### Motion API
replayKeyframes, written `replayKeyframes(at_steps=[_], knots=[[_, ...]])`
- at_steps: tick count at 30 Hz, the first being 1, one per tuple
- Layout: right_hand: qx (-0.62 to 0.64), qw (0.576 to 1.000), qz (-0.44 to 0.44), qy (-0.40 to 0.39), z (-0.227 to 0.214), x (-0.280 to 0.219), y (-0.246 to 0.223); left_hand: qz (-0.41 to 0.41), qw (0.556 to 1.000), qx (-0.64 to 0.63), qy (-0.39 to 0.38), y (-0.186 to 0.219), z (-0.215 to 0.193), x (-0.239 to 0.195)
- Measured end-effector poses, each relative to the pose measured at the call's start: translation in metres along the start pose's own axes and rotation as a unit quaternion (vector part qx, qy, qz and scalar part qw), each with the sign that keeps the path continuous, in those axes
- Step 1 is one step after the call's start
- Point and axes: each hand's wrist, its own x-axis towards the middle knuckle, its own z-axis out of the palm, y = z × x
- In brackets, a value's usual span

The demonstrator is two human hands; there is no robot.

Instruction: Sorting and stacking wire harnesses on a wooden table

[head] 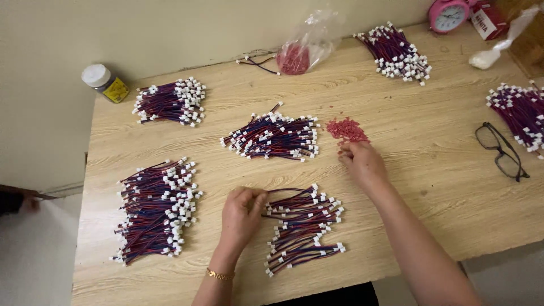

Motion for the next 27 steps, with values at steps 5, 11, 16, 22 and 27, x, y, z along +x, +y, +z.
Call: replayKeyframes(at_steps=[5,11,16,22,27], knots=[[0.034,0.999,-0.042,0.002,0.012,0.002,0.023,-0.018,1.000,-0.014,0.002,0.002,0.002,0.035],[0.046,0.999,0.002,-0.008,-0.007,-0.009,0.001,-0.026,0.998,0.017,0.052,-0.019,0.029,0.053],[0.034,0.999,0.012,-0.037,-0.018,-0.008,-0.025,-0.041,0.995,0.073,0.047,-0.011,0.030,0.064],[-0.007,0.999,0.002,-0.032,-0.011,-0.007,-0.017,-0.067,0.981,0.180,0.039,-0.003,0.035,0.069],[0.007,1.000,0.022,-0.003,0.002,-0.009,0.003,-0.074,0.974,0.203,0.065,-0.014,0.046,0.070]])
